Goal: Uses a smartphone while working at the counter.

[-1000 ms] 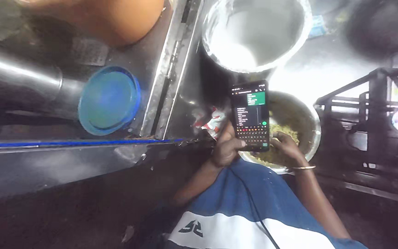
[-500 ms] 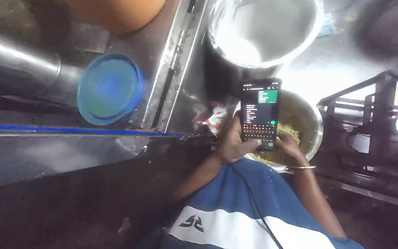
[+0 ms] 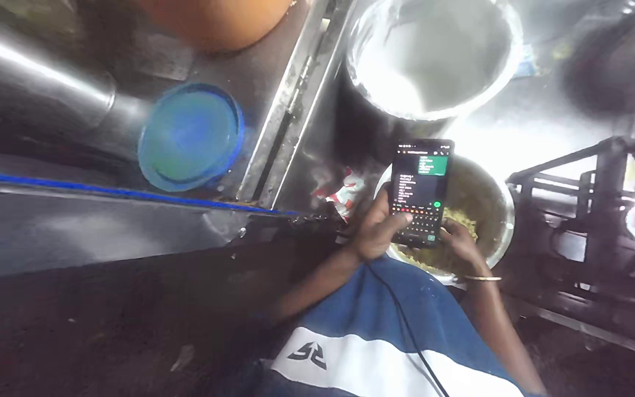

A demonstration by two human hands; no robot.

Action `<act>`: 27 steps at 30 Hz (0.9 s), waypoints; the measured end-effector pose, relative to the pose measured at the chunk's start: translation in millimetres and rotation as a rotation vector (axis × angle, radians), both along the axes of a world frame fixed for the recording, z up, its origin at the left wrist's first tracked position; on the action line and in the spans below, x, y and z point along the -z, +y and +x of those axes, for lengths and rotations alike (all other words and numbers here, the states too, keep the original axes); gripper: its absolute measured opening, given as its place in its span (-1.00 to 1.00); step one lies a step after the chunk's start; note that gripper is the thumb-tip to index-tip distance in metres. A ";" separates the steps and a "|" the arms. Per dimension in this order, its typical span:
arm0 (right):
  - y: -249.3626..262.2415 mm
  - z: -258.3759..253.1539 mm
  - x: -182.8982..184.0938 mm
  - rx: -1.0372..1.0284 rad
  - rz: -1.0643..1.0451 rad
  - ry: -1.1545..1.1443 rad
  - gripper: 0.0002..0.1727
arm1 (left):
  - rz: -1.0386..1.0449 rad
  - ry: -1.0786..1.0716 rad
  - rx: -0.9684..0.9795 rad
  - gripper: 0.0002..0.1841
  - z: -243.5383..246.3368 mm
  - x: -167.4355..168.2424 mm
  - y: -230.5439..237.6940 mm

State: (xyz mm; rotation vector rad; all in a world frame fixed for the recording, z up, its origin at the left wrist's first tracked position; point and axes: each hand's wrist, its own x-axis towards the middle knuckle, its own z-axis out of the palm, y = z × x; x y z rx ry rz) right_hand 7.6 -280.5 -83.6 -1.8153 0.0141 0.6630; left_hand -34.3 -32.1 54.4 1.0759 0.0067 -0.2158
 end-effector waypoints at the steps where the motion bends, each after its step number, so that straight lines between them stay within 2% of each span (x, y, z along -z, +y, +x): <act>1: -0.1 0.2 0.8 -0.005 0.001 -0.012 -0.81 | 0.008 0.003 -0.004 -0.39 0.4 -0.3 0.5; 9: 1.2 0.1 -1.2 0.008 -0.047 0.029 -0.85 | 0.108 0.069 -0.093 -0.44 0.0 6.4 2.6; 13: 3.8 0.6 -8.9 0.035 -0.085 0.039 -0.65 | 0.153 0.056 -0.127 -0.46 1.0 8.2 3.7; 16: 4.9 -1.6 -5.3 0.108 -0.019 0.060 -0.48 | 0.107 0.065 -0.112 -0.45 1.2 7.9 5.0; 19: 3.5 -2.2 1.1 0.112 -0.019 0.050 -0.56 | 0.013 0.089 -0.141 -0.35 1.5 7.3 2.7; 23: 1.9 0.0 3.7 0.069 -0.080 0.007 -0.73 | 0.122 0.078 -0.333 -0.31 9.1 15.9 -7.3; 27: 3.3 -2.4 1.8 0.025 -0.045 -0.043 -0.86 | 0.280 0.062 -0.403 -0.31 15.5 26.5 -7.0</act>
